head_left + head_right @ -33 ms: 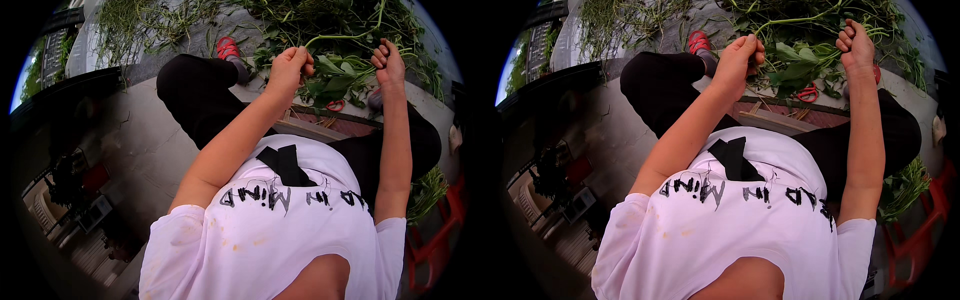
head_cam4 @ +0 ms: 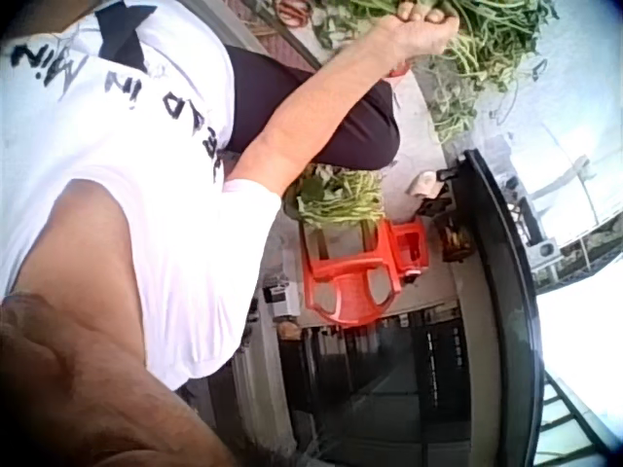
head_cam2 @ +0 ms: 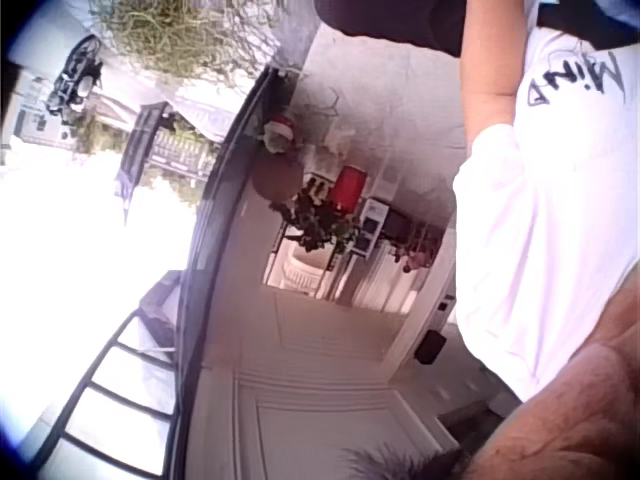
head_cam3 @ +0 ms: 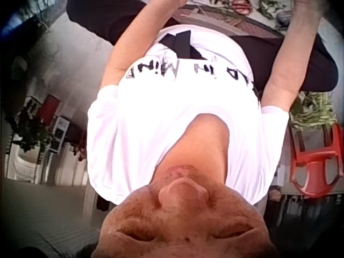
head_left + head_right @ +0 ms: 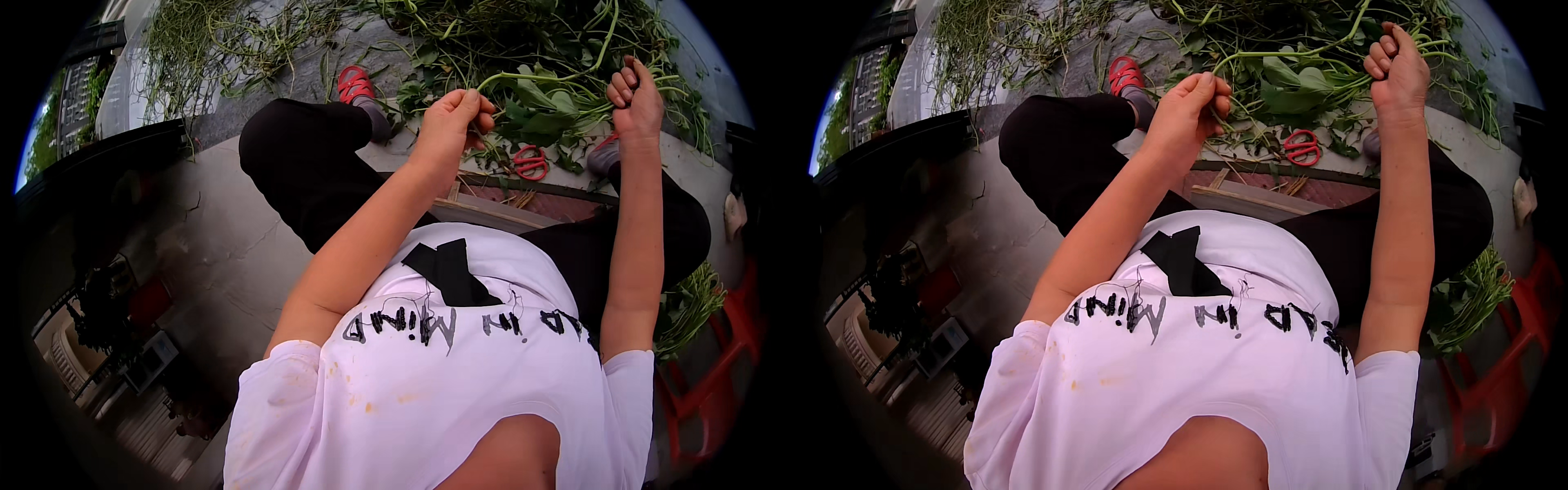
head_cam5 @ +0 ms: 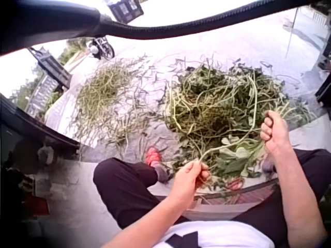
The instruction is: The person sits on the ground and uses red-handled scissors to cut and trim green leafy vines. They repeatedly pick up vine sections, cut them into smaller pieces, and place the trimmed pieces into a pile on the floor.
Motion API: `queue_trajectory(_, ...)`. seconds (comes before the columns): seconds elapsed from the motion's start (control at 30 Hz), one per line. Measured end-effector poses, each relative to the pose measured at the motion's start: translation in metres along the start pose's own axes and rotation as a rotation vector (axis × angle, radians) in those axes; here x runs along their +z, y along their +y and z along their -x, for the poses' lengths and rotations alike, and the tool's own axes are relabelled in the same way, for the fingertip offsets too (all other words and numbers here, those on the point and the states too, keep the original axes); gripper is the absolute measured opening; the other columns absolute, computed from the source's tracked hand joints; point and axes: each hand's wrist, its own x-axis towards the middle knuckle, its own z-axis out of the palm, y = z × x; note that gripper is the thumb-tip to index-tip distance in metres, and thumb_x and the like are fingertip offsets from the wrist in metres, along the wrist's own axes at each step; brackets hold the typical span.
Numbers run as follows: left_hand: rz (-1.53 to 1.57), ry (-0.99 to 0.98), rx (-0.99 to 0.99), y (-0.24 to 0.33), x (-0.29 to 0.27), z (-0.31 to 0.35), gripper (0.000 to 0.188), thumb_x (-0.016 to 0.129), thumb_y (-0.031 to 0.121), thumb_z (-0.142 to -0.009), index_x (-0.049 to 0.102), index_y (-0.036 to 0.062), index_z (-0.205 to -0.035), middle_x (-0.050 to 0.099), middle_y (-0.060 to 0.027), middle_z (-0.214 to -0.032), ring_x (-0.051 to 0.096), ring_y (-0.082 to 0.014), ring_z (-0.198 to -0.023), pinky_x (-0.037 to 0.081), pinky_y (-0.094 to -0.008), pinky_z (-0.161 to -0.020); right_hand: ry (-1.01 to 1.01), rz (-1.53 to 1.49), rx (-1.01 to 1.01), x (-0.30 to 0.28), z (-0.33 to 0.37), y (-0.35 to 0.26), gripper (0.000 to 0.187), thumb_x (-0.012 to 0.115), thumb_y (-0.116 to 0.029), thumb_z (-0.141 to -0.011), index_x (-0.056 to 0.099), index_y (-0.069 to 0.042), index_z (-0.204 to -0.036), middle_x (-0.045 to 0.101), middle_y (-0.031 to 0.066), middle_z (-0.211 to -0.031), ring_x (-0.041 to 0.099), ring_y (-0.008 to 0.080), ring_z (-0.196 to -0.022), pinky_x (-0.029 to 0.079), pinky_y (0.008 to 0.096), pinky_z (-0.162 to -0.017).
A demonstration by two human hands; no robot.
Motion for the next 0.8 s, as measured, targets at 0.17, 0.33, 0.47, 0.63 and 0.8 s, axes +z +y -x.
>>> queue_trajectory(0.17,0.055,-0.141,-0.004,0.018,0.003,-0.001,0.027,0.048,0.027,-0.098,0.059,0.0023,-0.102,0.059,0.001,-0.078,0.056,-0.0088,-0.072,0.049,-0.0257,-0.063,0.01,0.082,-0.301,0.008,0.021,-0.043,0.004,0.064,-0.008,-0.088,0.061,-0.005,-0.088,0.034,-0.0051,-0.059,0.028,0.0057,-0.046,0.021,0.0239,-0.041)
queue_trajectory(0.33,-0.512,-0.73,-0.182,0.046,0.05,0.025,0.025,0.052,0.023,-0.096,0.065,0.0015,-0.092,0.06,0.0017,-0.072,0.055,-0.0054,-0.067,0.046,-0.0212,-0.06,0.024,0.127,-0.558,0.014,0.03,-0.086,0.005,0.063,-0.006,-0.087,0.064,-0.003,-0.09,0.039,-0.0047,-0.059,0.029,0.005,-0.044,0.021,0.0235,-0.04)
queue_trajectory(0.47,-0.778,-1.371,-0.031,0.059,0.099,0.037,0.019,0.058,0.019,-0.09,0.066,0.0013,-0.09,0.065,-0.0035,-0.075,0.062,-0.0127,-0.069,0.046,-0.0266,-0.065,0.086,0.175,-0.728,-0.003,0.033,-0.123,0.008,0.06,-0.003,-0.088,0.066,0.001,-0.092,0.046,-0.0036,-0.061,0.028,0.0043,-0.044,0.02,0.0234,-0.04)
queue_trajectory(0.63,-0.735,-1.224,-0.023,0.105,0.103,-0.004,0.023,0.059,0.022,-0.091,0.067,-0.0002,-0.09,0.066,-0.0054,-0.084,0.063,-0.0128,-0.074,0.049,-0.0275,-0.069,0.136,0.215,-0.772,-0.017,0.036,-0.133,0.01,0.062,-0.006,-0.088,0.066,0.001,-0.094,0.046,-0.0039,-0.059,0.027,0.0035,-0.043,0.019,0.0238,-0.04)
queue_trajectory(0.8,-0.33,-0.36,0.526,0.319,-0.029,-0.02,0.03,0.051,0.029,-0.094,0.061,0.0017,-0.103,0.061,-0.0067,-0.099,0.06,-0.0166,-0.087,0.052,-0.0369,-0.077,0.108,0.219,-0.766,-0.004,0.045,-0.131,0.009,0.062,-0.005,-0.088,0.067,0.0,-0.094,0.042,-0.0052,-0.057,0.026,0.0026,-0.044,0.018,0.0231,-0.04)
